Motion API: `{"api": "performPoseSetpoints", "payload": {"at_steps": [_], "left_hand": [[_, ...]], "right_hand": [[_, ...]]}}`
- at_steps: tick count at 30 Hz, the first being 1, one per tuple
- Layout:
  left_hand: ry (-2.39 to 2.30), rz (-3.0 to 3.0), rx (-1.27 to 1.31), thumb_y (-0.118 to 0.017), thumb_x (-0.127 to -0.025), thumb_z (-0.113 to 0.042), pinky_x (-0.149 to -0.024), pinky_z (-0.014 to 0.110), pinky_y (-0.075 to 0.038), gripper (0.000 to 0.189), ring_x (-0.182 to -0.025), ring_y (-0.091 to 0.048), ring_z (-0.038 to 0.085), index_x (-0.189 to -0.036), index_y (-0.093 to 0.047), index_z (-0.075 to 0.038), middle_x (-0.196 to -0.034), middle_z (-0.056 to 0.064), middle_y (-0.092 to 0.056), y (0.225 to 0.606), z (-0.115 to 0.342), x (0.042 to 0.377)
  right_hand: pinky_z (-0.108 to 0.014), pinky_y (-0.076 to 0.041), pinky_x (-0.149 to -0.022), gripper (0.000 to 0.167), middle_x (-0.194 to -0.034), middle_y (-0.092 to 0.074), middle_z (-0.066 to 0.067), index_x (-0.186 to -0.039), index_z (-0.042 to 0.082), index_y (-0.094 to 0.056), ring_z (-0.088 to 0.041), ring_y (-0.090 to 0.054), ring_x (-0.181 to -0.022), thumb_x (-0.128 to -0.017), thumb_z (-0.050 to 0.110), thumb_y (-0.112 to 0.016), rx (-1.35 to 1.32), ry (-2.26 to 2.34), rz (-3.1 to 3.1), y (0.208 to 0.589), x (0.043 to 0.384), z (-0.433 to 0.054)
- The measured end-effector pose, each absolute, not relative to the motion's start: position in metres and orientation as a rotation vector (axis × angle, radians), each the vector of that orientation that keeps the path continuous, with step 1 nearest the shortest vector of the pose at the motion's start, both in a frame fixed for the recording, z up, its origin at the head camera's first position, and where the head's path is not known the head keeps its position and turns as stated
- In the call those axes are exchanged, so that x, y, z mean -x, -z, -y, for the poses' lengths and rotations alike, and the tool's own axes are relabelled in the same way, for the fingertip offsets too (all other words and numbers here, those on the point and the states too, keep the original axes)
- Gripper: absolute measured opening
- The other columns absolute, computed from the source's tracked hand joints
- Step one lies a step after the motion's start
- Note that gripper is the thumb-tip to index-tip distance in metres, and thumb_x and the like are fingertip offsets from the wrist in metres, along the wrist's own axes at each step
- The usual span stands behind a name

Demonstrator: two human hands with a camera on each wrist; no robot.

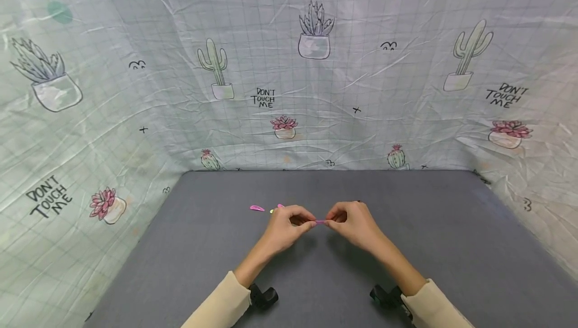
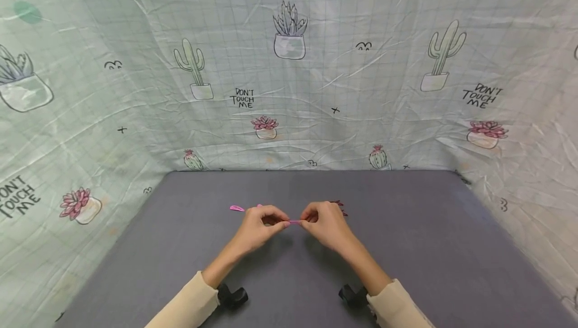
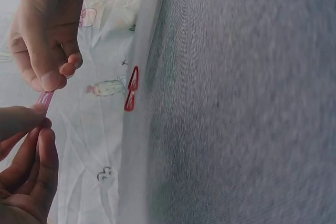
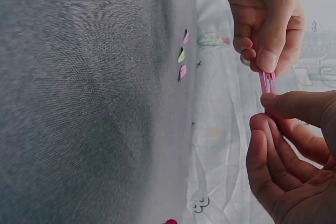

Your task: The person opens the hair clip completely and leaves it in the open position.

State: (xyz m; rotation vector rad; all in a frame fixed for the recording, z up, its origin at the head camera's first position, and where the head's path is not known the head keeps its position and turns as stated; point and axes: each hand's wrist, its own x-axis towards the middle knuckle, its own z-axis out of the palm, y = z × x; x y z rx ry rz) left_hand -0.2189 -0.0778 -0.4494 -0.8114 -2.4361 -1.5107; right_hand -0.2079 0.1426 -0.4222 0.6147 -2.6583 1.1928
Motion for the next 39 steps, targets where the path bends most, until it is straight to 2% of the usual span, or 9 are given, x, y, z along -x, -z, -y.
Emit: {"api": "performPoseSetpoints", "payload": {"at_steps": [9,30,39], "left_hand": [[1.525,2.383,0.814,-0.082,-0.089,-0.015,-0.07,0.024,-0.059,0.007,-0.074,-0.069,0.003,-0.093,-0.081,-0.01,-0.087,0.002,-0.078,0.451,0.073,0.215],[1.563,2.35,0.853,-0.082,-0.089,-0.017,-0.071,0.025,-0.059,0.006,-0.076,-0.07,0.005,-0.092,-0.081,-0.011,-0.088,0.001,-0.078,0.456,0.074,0.209],[1.539,2.348,0.894,-0.082,-0.089,-0.013,-0.072,0.025,-0.06,0.004,-0.076,-0.071,0.006,-0.091,-0.081,-0.01,-0.087,0.002,-0.078,0.453,0.074,0.208]], "right_hand": [[-0.022,-0.052,-0.06,0.006,-0.077,-0.073,0.004,-0.085,0.013,-0.077,-0.004,-0.064,-0.066,-0.087,0.009,-0.081,-0.692,-1.206,2.596,0.43,0.204,-0.151],[-0.023,-0.057,-0.066,0.005,-0.082,-0.072,0.005,-0.087,0.011,-0.077,-0.001,-0.064,-0.07,-0.088,0.01,-0.082,-0.766,-1.27,2.492,0.441,0.198,-0.158],[-0.024,-0.058,-0.065,0.013,-0.082,-0.072,0.006,-0.086,0.016,-0.075,-0.001,-0.065,-0.07,-0.085,0.005,-0.082,-0.819,-1.275,2.447,0.441,0.196,-0.16]]}}
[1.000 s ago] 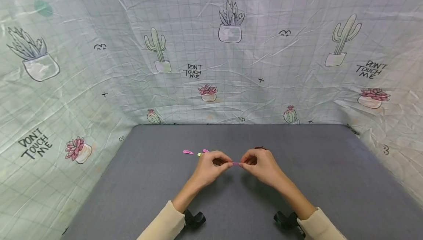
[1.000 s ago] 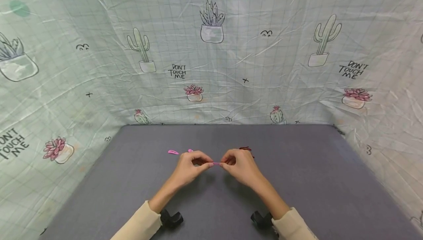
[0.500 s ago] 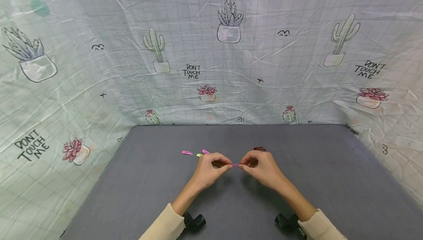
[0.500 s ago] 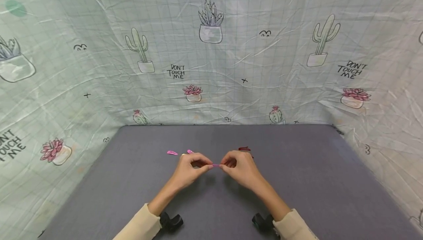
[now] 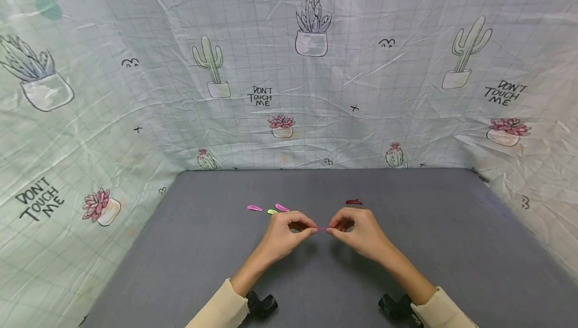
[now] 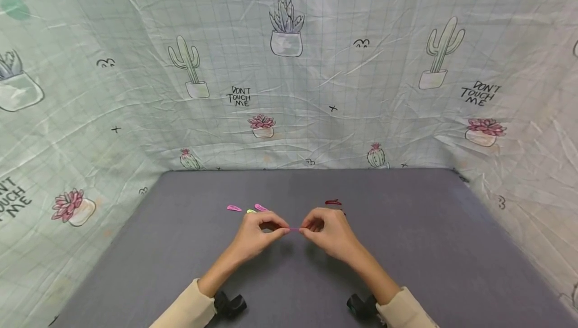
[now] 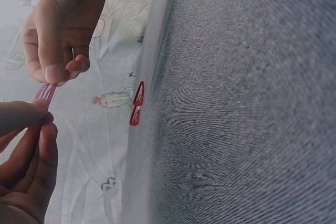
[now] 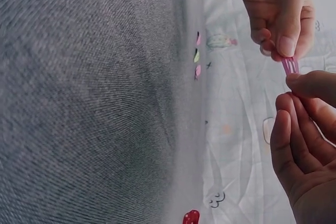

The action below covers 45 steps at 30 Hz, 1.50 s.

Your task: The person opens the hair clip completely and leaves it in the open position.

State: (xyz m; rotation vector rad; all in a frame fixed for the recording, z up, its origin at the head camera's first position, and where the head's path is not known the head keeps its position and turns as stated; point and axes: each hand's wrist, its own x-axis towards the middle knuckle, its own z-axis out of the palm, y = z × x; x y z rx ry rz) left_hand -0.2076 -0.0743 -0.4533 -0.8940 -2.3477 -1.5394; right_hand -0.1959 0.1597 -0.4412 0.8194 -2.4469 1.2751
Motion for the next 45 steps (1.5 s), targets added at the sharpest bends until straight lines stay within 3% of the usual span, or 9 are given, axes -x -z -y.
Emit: {"api": "performPoseSetpoints", "payload": {"at_steps": [8,22,45], "left_hand": [[1.487,2.299,0.91,-0.082,-0.088,-0.011,-0.07,0.024,-0.06,0.003,-0.075,-0.072,0.006,-0.091,-0.082,-0.013,-0.087,0.001,-0.079,0.4556,0.0732,0.2052],[1.461,2.168,0.99,-0.082,-0.086,-0.006,-0.067,0.024,-0.061,0.007,-0.07,-0.072,0.009,-0.088,-0.082,-0.012,-0.081,0.003,-0.078,0.4553,0.0755,0.2065],[1.48,2.155,1.009,-0.081,-0.085,-0.001,-0.064,0.025,-0.06,0.011,-0.067,-0.067,0.006,-0.085,-0.081,-0.012,-0.078,0.002,-0.076,0.4515,0.0751,0.2082]], "right_hand": [[-0.025,-0.058,-0.066,0.008,-0.081,-0.072,0.007,-0.086,0.015,-0.075,0.0,-0.065,-0.069,-0.089,0.011,-0.081,-0.847,-1.295,2.413,0.4429,0.1944,-0.1603],[-0.025,-0.054,-0.058,0.026,-0.078,-0.068,0.004,-0.081,0.021,-0.071,-0.002,-0.059,-0.063,-0.083,-0.002,-0.082,-0.948,-1.35,2.262,0.4467,0.195,-0.1557],[-0.025,-0.051,-0.054,0.032,-0.075,-0.067,0.002,-0.076,0.021,-0.067,-0.002,-0.059,-0.063,-0.08,-0.007,-0.082,-0.98,-1.331,2.152,0.4485,0.1992,-0.1548]]}}
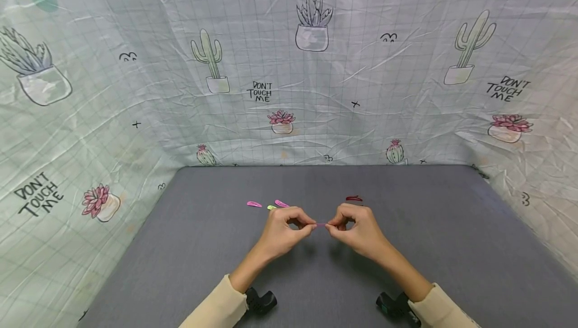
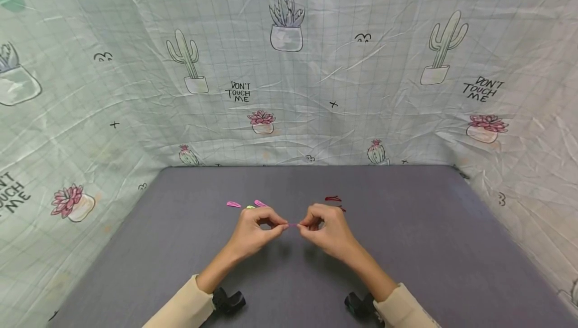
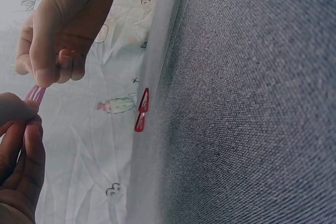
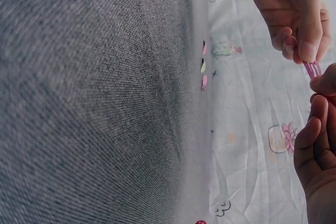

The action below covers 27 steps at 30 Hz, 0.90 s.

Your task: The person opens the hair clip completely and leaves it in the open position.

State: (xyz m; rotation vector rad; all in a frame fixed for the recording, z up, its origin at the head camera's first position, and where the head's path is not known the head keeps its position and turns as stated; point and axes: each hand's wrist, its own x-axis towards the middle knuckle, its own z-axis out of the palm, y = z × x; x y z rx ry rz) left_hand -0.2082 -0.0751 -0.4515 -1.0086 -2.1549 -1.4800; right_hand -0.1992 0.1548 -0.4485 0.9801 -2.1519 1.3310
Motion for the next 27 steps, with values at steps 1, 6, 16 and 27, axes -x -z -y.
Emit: {"api": "performPoseSetpoints", "payload": {"at_steps": [1,6,16,27], "left_hand": [[1.479,2.154,1.012,-0.081,-0.085,-0.001,-0.064,0.025,-0.06,0.011,-0.067,-0.067,0.006,-0.085,-0.081,-0.012,-0.078,0.002,-0.076,0.4516,0.0753,0.2083],[1.479,2.156,1.023,-0.08,-0.084,0.001,-0.064,0.024,-0.06,0.012,-0.068,-0.066,0.003,-0.084,-0.08,-0.011,-0.078,0.003,-0.076,0.4516,0.0753,0.2091],[1.51,2.176,1.044,-0.079,-0.083,0.003,-0.065,0.025,-0.06,0.013,-0.068,-0.064,0.001,-0.081,-0.078,-0.011,-0.078,0.003,-0.075,0.4483,0.0759,0.2076],[1.531,2.201,1.058,-0.078,-0.084,0.003,-0.065,0.026,-0.06,0.014,-0.069,-0.064,0.002,-0.083,-0.079,-0.011,-0.079,0.003,-0.076,0.445,0.0764,0.2058]], "right_hand": [[-0.024,-0.051,-0.054,0.032,-0.074,-0.067,0.002,-0.076,0.021,-0.067,-0.002,-0.059,-0.063,-0.079,-0.007,-0.082,-0.981,-1.332,2.149,0.4484,0.1992,-0.1547],[-0.022,-0.05,-0.054,0.033,-0.074,-0.066,0.002,-0.076,0.021,-0.066,-0.002,-0.058,-0.063,-0.079,-0.008,-0.082,-0.989,-1.325,2.132,0.4482,0.1992,-0.1546],[-0.024,-0.05,-0.054,0.034,-0.074,-0.067,0.002,-0.075,0.021,-0.066,-0.003,-0.06,-0.064,-0.078,-0.009,-0.081,-0.996,-1.332,2.131,0.4473,0.1986,-0.1541],[-0.022,-0.049,-0.054,0.033,-0.07,-0.064,0.002,-0.076,0.02,-0.068,-0.002,-0.056,-0.061,-0.077,-0.01,-0.081,-1.0,-1.36,2.122,0.4479,0.1986,-0.1546]]}}
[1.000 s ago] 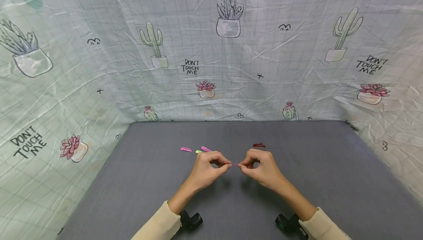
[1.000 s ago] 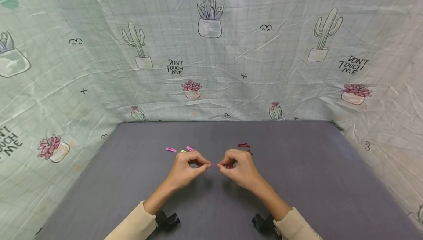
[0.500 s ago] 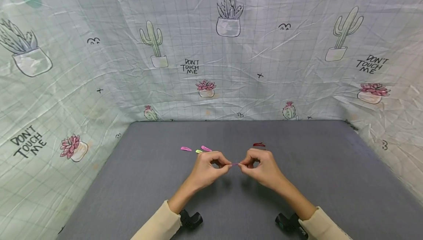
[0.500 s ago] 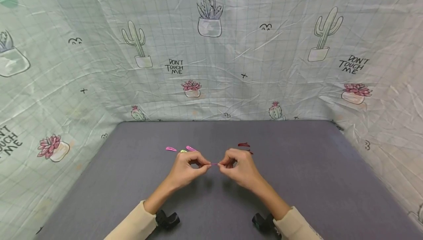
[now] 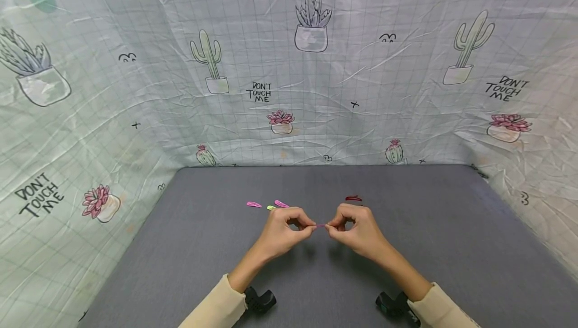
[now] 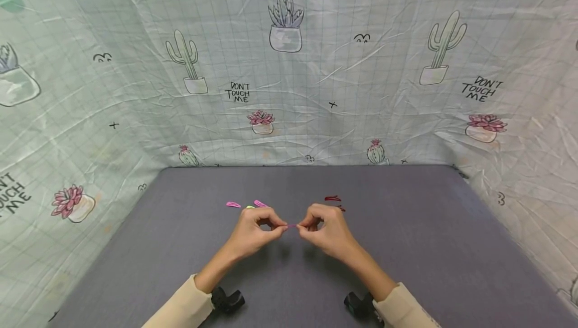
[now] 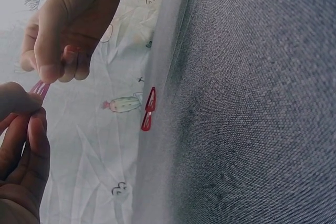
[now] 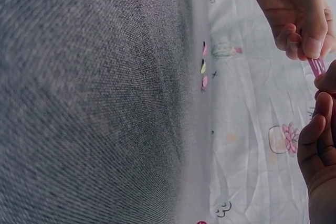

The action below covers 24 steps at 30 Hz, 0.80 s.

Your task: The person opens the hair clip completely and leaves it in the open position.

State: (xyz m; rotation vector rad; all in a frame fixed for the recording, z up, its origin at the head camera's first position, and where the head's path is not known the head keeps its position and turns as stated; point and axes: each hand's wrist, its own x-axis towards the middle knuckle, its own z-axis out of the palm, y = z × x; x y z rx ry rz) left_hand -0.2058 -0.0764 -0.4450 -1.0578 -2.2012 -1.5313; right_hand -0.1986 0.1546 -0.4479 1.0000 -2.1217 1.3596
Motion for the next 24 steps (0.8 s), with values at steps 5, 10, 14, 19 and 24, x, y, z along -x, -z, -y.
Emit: {"api": "performPoseSetpoints", "payload": {"at_steps": [5,10,14,19,24], "left_hand": [[1.532,2.195,1.057,-0.078,-0.084,0.003,-0.064,0.026,-0.06,0.015,-0.069,-0.064,0.002,-0.082,-0.079,-0.011,-0.079,0.004,-0.076,0.445,0.077,0.206],[1.529,2.174,1.053,-0.079,-0.083,0.004,-0.063,0.025,-0.059,0.014,-0.068,-0.064,0.003,-0.082,-0.079,-0.01,-0.078,0.006,-0.076,0.447,0.077,0.206],[1.522,2.166,1.052,-0.08,-0.083,0.004,-0.063,0.026,-0.059,0.013,-0.068,-0.063,0.003,-0.083,-0.079,-0.009,-0.078,0.007,-0.076,0.447,0.077,0.205],[1.512,2.181,1.041,-0.08,-0.084,0.002,-0.063,0.025,-0.059,0.014,-0.068,-0.063,0.002,-0.082,-0.079,-0.012,-0.078,0.003,-0.075,0.446,0.076,0.206],[1.513,2.18,1.044,-0.079,-0.085,0.001,-0.063,0.026,-0.059,0.015,-0.067,-0.062,0.002,-0.081,-0.079,-0.013,-0.078,0.002,-0.075,0.447,0.075,0.206]], "right_hand": [[-0.024,-0.05,-0.053,0.035,-0.071,-0.065,0.002,-0.074,0.02,-0.066,-0.003,-0.057,-0.062,-0.076,-0.011,-0.081,-0.997,-1.36,2.117,0.449,0.2,-0.154],[-0.024,-0.05,-0.053,0.036,-0.071,-0.065,0.001,-0.073,0.019,-0.065,-0.003,-0.057,-0.062,-0.075,-0.013,-0.082,-0.991,-1.354,2.112,0.451,0.201,-0.153],[-0.021,-0.049,-0.054,0.036,-0.069,-0.063,0.0,-0.071,0.016,-0.065,-0.003,-0.056,-0.061,-0.073,-0.016,-0.081,-0.974,-1.353,2.11,0.448,0.198,-0.151],[-0.019,-0.048,-0.054,0.036,-0.068,-0.062,-0.003,-0.068,0.011,-0.062,-0.003,-0.055,-0.06,-0.071,-0.021,-0.078,-0.953,-1.351,2.092,0.434,0.188,-0.145],[-0.02,-0.048,-0.053,0.036,-0.067,-0.061,-0.002,-0.069,0.013,-0.063,-0.003,-0.055,-0.059,-0.072,-0.019,-0.079,-0.946,-1.361,2.112,0.441,0.192,-0.148]]}}
